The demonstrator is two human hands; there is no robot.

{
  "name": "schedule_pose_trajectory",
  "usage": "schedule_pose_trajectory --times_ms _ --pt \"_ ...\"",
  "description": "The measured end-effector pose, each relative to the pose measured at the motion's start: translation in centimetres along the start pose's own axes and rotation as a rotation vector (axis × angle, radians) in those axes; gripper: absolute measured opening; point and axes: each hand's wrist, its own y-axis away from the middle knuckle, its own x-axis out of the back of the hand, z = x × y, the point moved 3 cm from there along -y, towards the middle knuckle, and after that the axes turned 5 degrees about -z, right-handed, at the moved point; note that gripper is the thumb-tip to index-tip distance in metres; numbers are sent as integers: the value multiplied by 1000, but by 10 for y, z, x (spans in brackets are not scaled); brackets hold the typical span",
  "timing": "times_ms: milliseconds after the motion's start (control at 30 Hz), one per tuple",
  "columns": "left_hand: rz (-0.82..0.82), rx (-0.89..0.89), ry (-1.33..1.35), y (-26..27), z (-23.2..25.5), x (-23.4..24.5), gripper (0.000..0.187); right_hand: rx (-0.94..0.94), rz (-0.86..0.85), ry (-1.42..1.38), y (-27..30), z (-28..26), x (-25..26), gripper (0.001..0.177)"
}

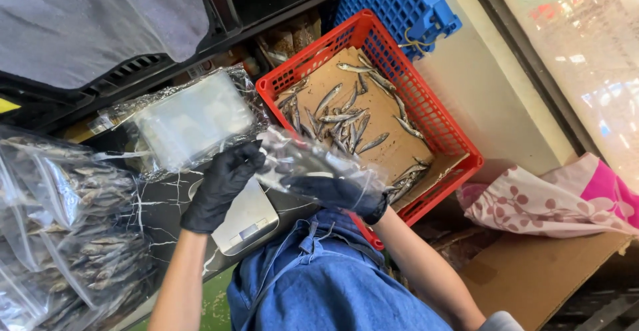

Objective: The person weighs small dried fish on a digital scale and places them into plastic bags by hand or using tweezers.

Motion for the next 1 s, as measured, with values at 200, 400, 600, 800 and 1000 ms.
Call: schedule_pose_trajectory --times_ms 200,400,600,800,1000 --pt "182 434 300 26 15 56 20 172 88 1072 3 -11 8 58" --pt "260 367 -15 13 20 67 49 184 120 1251 -15 -24 20 19" --pt "-78 -67 -863 5 7 -8 77 80 69 1180 -35 -12 10 29" --pt "-165 -198 -1296 -1 -7 -25 91 269 117 1049 -75 -60 14 24" --pt "208 -216 -1240 -1 39 2 110 -83 727 1789 -149 -102 207 51"
